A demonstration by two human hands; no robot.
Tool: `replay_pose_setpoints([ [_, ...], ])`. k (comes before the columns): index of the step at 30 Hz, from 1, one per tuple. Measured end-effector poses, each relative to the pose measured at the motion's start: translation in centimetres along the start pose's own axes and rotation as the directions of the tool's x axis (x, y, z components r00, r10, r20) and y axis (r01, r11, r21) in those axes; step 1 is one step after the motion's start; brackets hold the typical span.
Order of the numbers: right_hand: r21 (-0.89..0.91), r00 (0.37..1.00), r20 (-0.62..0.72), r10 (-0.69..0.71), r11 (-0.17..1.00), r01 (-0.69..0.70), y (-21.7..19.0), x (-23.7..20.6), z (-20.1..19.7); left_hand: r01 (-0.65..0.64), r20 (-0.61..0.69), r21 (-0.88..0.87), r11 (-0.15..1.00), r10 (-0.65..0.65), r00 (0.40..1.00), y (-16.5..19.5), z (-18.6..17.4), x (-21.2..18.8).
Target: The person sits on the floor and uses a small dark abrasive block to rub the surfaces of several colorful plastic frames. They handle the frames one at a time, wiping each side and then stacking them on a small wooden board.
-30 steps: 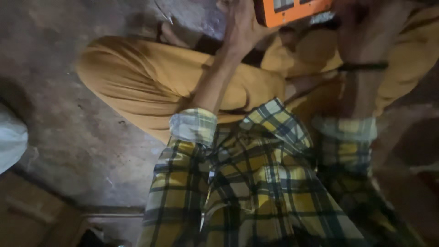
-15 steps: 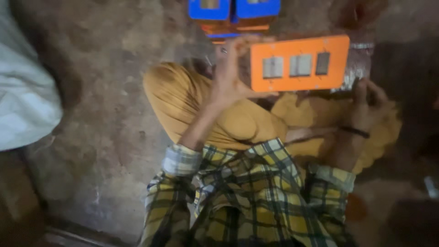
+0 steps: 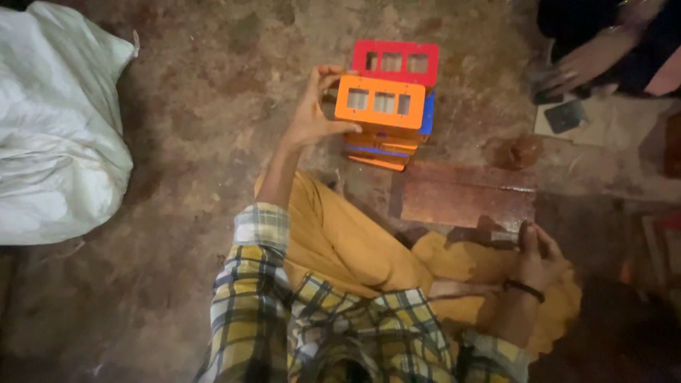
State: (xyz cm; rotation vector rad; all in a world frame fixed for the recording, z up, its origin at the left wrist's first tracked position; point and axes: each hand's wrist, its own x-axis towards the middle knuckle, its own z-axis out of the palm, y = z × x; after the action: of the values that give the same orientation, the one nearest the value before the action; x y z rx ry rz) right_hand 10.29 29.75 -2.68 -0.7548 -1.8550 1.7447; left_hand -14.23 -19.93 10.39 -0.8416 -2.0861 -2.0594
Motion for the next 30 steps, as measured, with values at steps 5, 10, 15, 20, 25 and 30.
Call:
replay_pose_setpoints([
  [5, -0.104, 0.997, 0.012, -0.076, 0.992, 0.076, 0.8, 0.3, 0.1, 0.005, -0.126, 0.062, 0.998, 0.003, 0.992, 0.4, 1.2, -0.5],
  [10, -0.285, 0.964, 0.043, -0.261, 0.922, 0.262, 1.6, 0.1, 0.1, 0.047, -0.161, 0.039, 0.998, -0.04, 0.986, 0.9, 2.5, -1.2],
  [15, -0.24, 0.977, -0.028, -0.21, 0.951, 0.198, 0.6, -1.6, 1.5, 0.04, -0.299, 0.487, 0.873, 0.123, 0.946, 3.2, 4.8, -3.3],
  [20, -0.221, 0.997, -0.05, -0.061, 0.974, 0.049, -2.0, -3.2, 3.6, 0.11, -0.407, 0.696, 0.71, 0.263, 0.875, 5.1, 11.0, -6.1],
  [25, 0.266, 0.947, -0.022, 0.319, 0.915, -0.302, -3.4, -2.9, 5.0, -0.226, 0.001, 0.632, 0.742, 0.29, 0.957, 4.8, 17.0, -6.8],
  [30, 0.351, 0.925, 0.018, 0.38, 0.864, -0.362, -2.9, -2.6, 4.8, 0.033, 0.215, 0.337, 0.941, -0.111, 0.97, 3.2, 18.9, -7.9],
])
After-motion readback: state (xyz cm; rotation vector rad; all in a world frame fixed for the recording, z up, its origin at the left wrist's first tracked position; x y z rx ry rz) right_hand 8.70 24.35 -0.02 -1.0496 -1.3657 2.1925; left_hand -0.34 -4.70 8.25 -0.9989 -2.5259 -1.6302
